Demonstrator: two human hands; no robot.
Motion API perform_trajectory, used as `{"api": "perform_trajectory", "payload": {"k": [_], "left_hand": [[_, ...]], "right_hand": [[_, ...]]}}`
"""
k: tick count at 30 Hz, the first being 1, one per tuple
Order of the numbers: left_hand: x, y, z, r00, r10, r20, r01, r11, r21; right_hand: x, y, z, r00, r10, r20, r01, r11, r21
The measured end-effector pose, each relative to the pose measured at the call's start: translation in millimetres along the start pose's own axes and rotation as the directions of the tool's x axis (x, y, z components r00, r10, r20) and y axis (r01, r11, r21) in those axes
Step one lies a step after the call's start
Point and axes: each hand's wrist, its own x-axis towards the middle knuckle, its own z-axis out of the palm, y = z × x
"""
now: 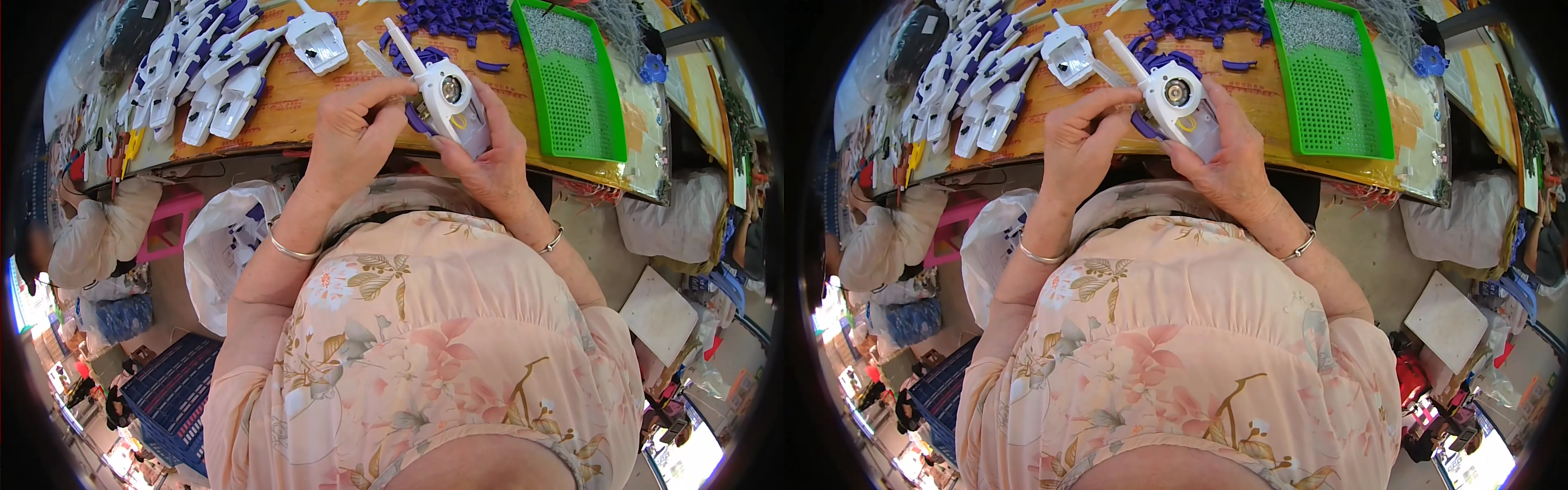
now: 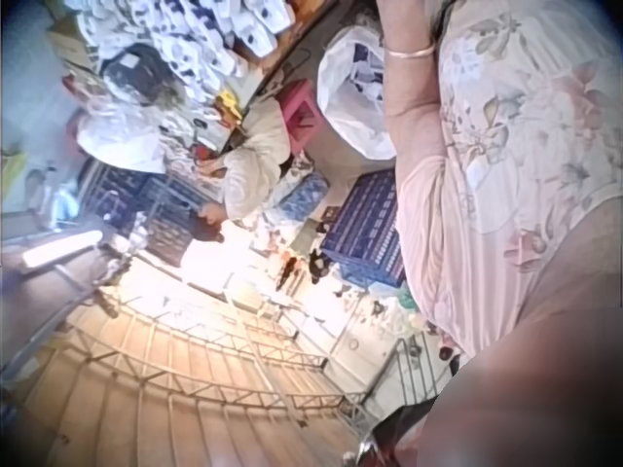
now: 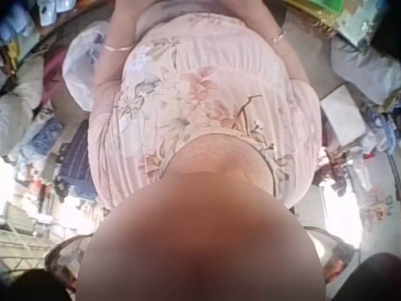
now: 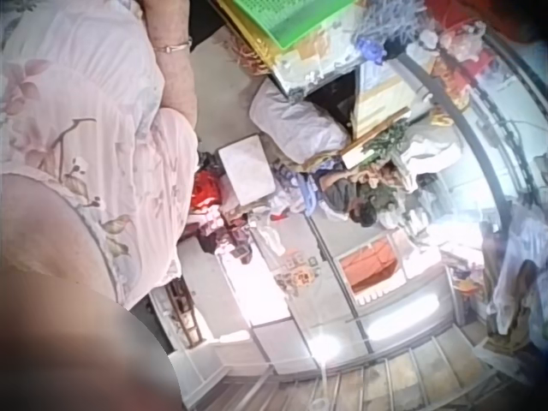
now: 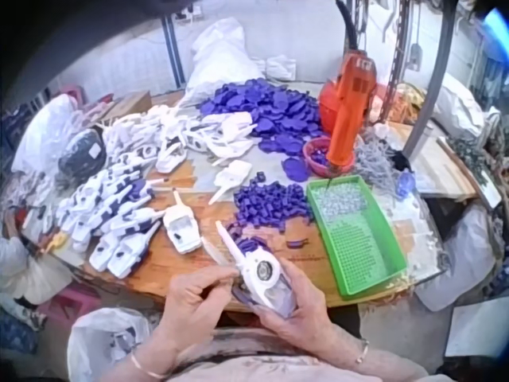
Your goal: Assembling toy walkie-talkies by fitting plastic shells together and using an electric screwdriver to fasten internal components.
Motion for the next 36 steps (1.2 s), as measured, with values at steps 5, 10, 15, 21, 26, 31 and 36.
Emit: {"api": "perform_trajectory", "payload": {"k": [5,10,15,21,26,31,36], "left_hand": [[-1.8,-1.4,-4.0,0.986,-0.161,0.048,0.166,0.981,-0.102],[-3.6,-1.7,-5.3,0.98,-0.194,0.051,0.199,0.973,-0.12],[-5.2,-1.6,-5.1,0.98,-0.196,0.046,0.2,0.971,-0.13],[-6.2,-0.9,-5.7,0.969,-0.241,0.058,0.248,0.955,-0.161],[-7.1,-2.9,-5.6,0.965,-0.256,0.063,0.263,0.944,-0.197],[-7.0,-2.1,-5.8,0.965,-0.257,0.062,0.264,0.945,-0.192],[-8.9,-1.0,-7.9,0.967,-0.242,0.073,0.252,0.947,-0.197]], "right_hand": [[-0.4,1.7,-1.6,1.0,-0.01,0.024,0.01,1.0,-0.017],[1.8,-5.0,-5.0,0.997,0.02,0.071,-0.023,0.999,0.035],[1.6,-5.7,-6.1,0.994,0.045,0.099,-0.05,0.997,0.052],[1.3,-5.5,-5.9,0.991,0.071,0.111,-0.081,0.993,0.085],[0.9,-5.7,-6.8,0.991,0.065,0.12,-0.074,0.995,0.067],[0.4,-4.0,-5.9,0.992,0.064,0.112,-0.07,0.996,0.056],[-0.2,-0.6,-4.8,0.993,0.073,0.096,-0.079,0.995,0.062]]}}
